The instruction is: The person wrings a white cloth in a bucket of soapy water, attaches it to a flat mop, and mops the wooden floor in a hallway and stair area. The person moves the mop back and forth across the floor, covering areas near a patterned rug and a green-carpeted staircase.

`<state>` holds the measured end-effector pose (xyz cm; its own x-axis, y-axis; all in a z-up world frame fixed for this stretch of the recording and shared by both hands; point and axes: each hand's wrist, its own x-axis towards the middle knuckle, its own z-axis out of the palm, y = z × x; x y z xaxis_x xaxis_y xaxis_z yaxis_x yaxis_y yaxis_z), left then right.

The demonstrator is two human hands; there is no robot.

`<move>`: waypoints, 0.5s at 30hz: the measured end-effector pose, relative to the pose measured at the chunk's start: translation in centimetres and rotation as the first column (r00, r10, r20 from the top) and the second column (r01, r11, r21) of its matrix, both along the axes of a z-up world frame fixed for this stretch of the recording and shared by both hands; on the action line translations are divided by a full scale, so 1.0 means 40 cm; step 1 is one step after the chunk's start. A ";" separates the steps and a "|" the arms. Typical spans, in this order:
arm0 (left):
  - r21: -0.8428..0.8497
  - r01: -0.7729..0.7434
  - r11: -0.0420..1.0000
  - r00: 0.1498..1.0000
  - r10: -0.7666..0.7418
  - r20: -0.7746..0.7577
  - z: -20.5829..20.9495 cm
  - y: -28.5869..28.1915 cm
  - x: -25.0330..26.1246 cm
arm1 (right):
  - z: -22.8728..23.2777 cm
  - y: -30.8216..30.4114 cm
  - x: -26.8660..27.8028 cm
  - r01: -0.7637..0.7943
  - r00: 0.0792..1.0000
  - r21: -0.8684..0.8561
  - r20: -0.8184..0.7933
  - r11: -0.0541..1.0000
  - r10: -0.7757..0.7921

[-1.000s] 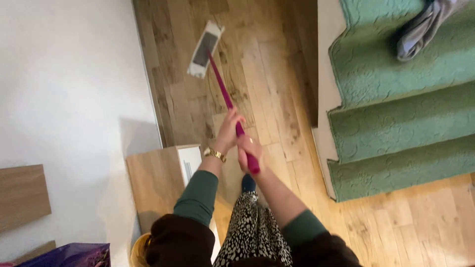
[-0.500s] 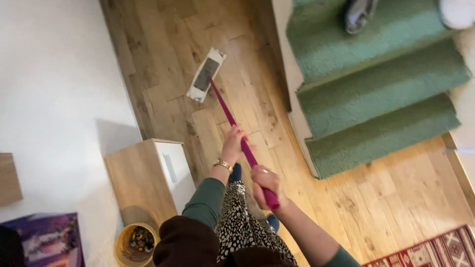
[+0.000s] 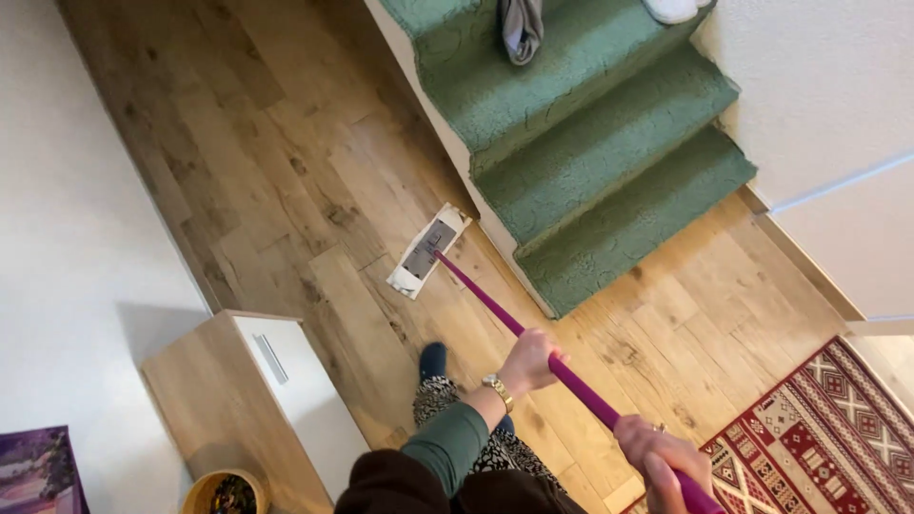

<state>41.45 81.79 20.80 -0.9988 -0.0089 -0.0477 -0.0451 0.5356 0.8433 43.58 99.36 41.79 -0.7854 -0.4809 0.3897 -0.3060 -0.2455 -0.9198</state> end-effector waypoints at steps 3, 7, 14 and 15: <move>-0.051 0.143 0.988 0.990 -0.142 0.009 -0.089 0.002 0.000 | -0.109 0.026 0.026 0.039 0.994 -0.058 -0.099 0.998 -0.045; -0.205 0.162 0.965 0.975 -0.189 -0.117 -0.184 -0.074 -0.005 | -0.174 -0.022 0.058 0.341 0.939 0.066 0.018 0.938 -0.343; -0.400 -0.182 0.898 0.983 0.170 -0.066 -0.276 -0.445 -0.134 | -0.332 -0.416 -0.108 0.141 0.972 -0.094 -0.176 0.986 -0.156; -0.403 -0.180 0.897 0.984 0.171 -0.059 -0.257 -0.490 -0.138 | -0.369 -0.470 -0.136 0.140 0.973 -0.095 -0.169 0.986 -0.155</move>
